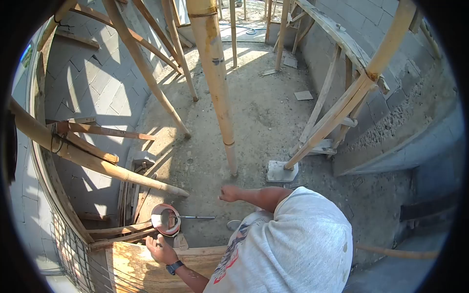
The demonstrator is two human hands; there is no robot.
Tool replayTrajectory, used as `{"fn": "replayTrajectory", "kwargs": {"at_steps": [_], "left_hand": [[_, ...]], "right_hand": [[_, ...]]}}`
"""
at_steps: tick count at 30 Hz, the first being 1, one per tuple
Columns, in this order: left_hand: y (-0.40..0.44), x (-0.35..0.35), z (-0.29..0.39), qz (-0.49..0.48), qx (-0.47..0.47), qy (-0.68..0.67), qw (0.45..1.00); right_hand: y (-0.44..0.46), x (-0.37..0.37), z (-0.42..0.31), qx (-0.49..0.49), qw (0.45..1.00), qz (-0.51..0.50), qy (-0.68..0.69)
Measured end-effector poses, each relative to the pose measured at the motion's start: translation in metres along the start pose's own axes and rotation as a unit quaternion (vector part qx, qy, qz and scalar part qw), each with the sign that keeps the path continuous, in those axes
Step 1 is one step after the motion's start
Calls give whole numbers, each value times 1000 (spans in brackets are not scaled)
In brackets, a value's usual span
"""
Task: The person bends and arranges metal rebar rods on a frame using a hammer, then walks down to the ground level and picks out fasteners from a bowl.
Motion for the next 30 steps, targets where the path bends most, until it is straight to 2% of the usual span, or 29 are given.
{"fn": "replayTrajectory", "kwargs": {"at_steps": [2, 4, 6, 7, 8, 10, 12, 14, 16, 21, 23, 24, 29, 30], "left_hand": [[-2, 67, 45, -224, 80, 59, 969], [-23, 144, 67, -395, 104, -22, 913], [-53, 212, 101, -451, 24, -133, 882], [-71, 235, 127, -439, 156, -3, 885], [-91, 257, 153, -415, 278, 126, 857], [-130, 318, 179, -474, 332, 126, 806], [-164, 356, 230, -495, 319, 157, 793], [-186, 396, 265, -459, 318, 130, 819], [-201, 427, 307, -455, 273, 79, 844], [-230, 526, 371, -464, 219, -13, 858], [-244, 566, 392, -502, 167, -47, 847], [-249, 588, 401, -521, 141, -64, 839], [-262, 706, 419, -579, 74, -46, 811], [-263, 733, 423, -593, 62, -44, 802]], "right_hand": [[-15, -18, 17, -3, 999, 41, 31], [-35, -48, 33, -9, 993, 85, 79], [-62, -82, 43, 5, 985, 95, 142], [-75, -100, 49, 12, 980, 97, 171], [-86, -118, 57, 0, 973, 110, 202], [-111, -150, 78, -18, 957, 125, 260], [-137, -188, 95, -20, 947, 149, 283], [-151, -219, 112, -16, 921, 163, 352], [-162, -242, 132, 6, 874, 170, 455], [-171, -278, 135, 33, 820, 62, 568], [-155, -281, 131, 32, 787, 32, 615], [-140, -274, 151, 75, 775, 80, 622], [-80, -320, 232, 193, 697, 134, 678], [-62, -327, 252, 203, 650, 163, 714]]}}
Point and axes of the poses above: each hand's wrist, its own y-axis towards the middle knuckle, its own x-axis out of the palm, z = x × y, the point moved 5 cm from there along y, towards the middle knuckle, and after that the axes turned 5 degrees about y, right-handed, at the moved point
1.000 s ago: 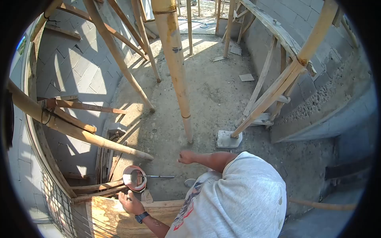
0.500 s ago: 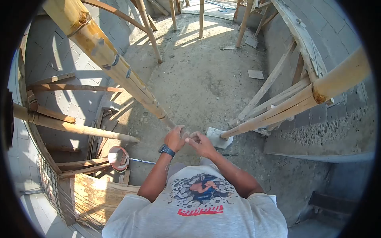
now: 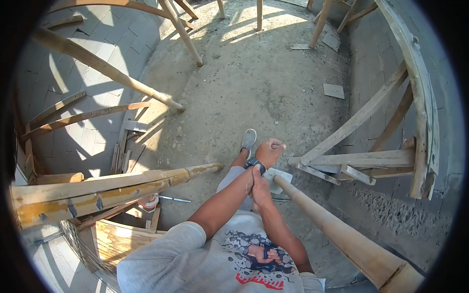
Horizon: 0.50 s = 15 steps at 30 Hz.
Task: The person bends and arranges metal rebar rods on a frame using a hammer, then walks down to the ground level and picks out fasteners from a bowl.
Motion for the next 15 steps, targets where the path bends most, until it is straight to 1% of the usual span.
{"fn": "replayTrajectory", "kwargs": {"at_steps": [2, 4, 5, 6, 7, 8, 9, 10, 11, 12, 13, 14, 15], "left_hand": [[53, 17, -1, -59, -4, 12, 998], [109, 22, 4, -126, -13, 19, 992], [141, 17, 12, -126, -13, 68, 990], [166, 8, 23, -123, -16, 111, 986], [184, -5, 34, -116, -23, 151, 981], [210, -22, 44, -138, 40, 154, 978], [234, -45, 55, -113, 31, 179, 977], [256, -64, 67, -90, 23, 204, 975], [277, -82, 80, -67, 17, 227, 971], [291, -99, 102, -71, 14, 269, 960], [306, -98, 105, -88, 67, 204, 973], [321, -92, 96, -103, 119, 137, 978], [332, -92, 111, -128, 172, 144, 966]], "right_hand": [[29, 21, -51, -17, 989, 4, 150], [63, 35, -105, -3, 986, -4, 168], [78, 40, -129, 6, 984, -5, 177], [97, 45, -155, 15, 982, -28, 187], [109, 41, -178, -21, 992, 48, 112], [124, 40, -207, -61, 991, 116, 34], [135, 50, -239, -105, 977, 180, -40], [142, 61, -272, -203, 942, 236, -128], [146, 79, -304, -289, 902, 243, -210], [143, 102, -338, -370, 847, 248, -291], [143, 126, -366, -446, 777, 248, -368], [150, 150, -384, -488, 734, 202, -426], [158, 177, -398, -527, 685, 153, -480]]}}
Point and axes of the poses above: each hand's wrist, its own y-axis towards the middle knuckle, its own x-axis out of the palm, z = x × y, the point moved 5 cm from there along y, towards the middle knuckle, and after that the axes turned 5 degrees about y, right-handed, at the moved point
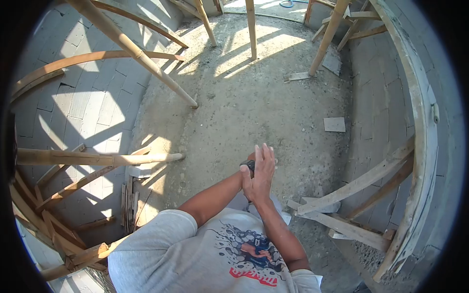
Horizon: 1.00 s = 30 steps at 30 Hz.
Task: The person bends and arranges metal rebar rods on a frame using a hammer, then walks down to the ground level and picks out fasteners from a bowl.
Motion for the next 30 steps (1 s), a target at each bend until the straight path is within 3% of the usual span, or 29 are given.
{"fn": "replayTrajectory", "kwargs": {"at_steps": [1, 3, 4, 6, 10, 11, 14, 17, 19, 21, 23, 25, 26, 27, 28, 30], "left_hand": [[11, -16, 22, -19, 56, 8, 998], [34, -32, 74, -117, 147, 160, 969], [47, -44, 84, -149, 115, 189, 964], [76, -68, 91, -220, 53, 243, 943], [182, -128, 101, -108, 63, 219, 968], [212, -145, 99, -70, 61, 238, 967], [313, -213, 98, 14, 65, 325, 943], [390, -252, 113, 19, 67, 381, 922], [430, -265, 122, -10, 61, 389, 919], [478, -283, 125, -19, 45, 379, 924], [532, -288, 91, 11, 15, 212, 977], [574, -312, 118, 68, -30, 121, 990], [605, -328, 126, 32, -93, -114, 989], [638, -340, 135, -12, -153, -342, 927], [666, -347, 140, -59, -208, -550, 807], [734, -397, 113, -28, -192, -630, 752]], "right_hand": [[19, 9, -13, -84, 995, -36, -29], [42, 19, -14, -127, 976, -174, -40], [52, 23, -11, -145, 959, -241, -47], [87, 22, 3, -163, 969, -183, -16], [152, 0, 29, -202, 978, -43, -32], [165, -2, 52, -224, 968, -57, -94], [187, 24, 199, 12, 931, -332, -152], [299, -7, 227, 101, 980, -165, -49], [405, -34, 190, 18, 999, -37, 8], [497, -56, 135, -96, 993, 29, 67], [561, -60, 99, -190, 975, 44, 105], [602, -47, 81, -253, 961, 26, 107], [616, -33, 90, -271, 957, 11, 100], [623, -9, 114, -285, 954, -5, 92], [627, 12, 139, -296, 951, -22, 84], [663, 29, 208, -236, 965, -112, -7]]}}
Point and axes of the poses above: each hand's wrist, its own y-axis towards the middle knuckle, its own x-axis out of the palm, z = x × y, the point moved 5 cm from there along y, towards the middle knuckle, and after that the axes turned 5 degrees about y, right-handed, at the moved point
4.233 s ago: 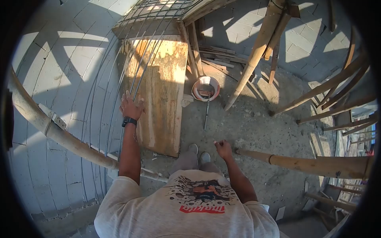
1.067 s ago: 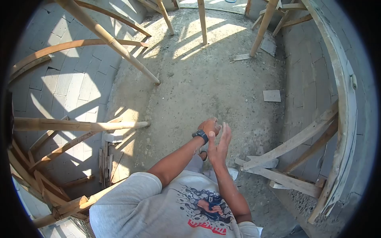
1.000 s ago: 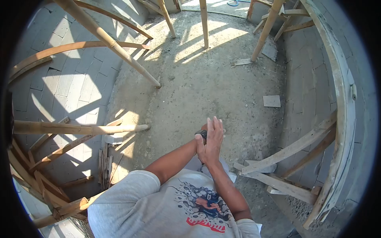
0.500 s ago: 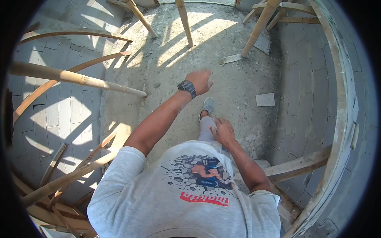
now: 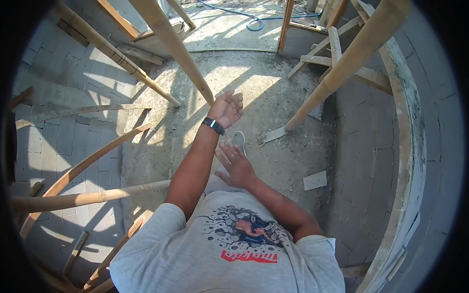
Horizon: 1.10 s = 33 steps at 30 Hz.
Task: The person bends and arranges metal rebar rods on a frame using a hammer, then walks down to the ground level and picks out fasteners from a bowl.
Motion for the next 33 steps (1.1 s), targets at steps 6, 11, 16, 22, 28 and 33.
{"fn": "replayTrajectory", "kwargs": {"at_steps": [6, 11, 16, 22, 28, 33], "left_hand": [[129, 19, 182, 128, 257, 37, 957], [281, 61, 178, 89, 243, 441, 859], [395, 1, 270, -58, -35, 634, 770], [382, -181, 401, 416, 125, 285, 855], [234, -381, 342, 576, -209, 477, 630], [304, -270, 305, 511, -311, 229, 768]], "right_hand": [[29, 42, 243, 541, 775, 4, 325], [292, -27, 242, 465, 336, 186, 798], [390, -81, 268, 445, 636, -9, 630], [434, -88, 436, 465, 775, -85, 420], [580, -111, 617, 338, 852, -312, 252], [760, -198, 694, 201, 949, -165, 176]]}}
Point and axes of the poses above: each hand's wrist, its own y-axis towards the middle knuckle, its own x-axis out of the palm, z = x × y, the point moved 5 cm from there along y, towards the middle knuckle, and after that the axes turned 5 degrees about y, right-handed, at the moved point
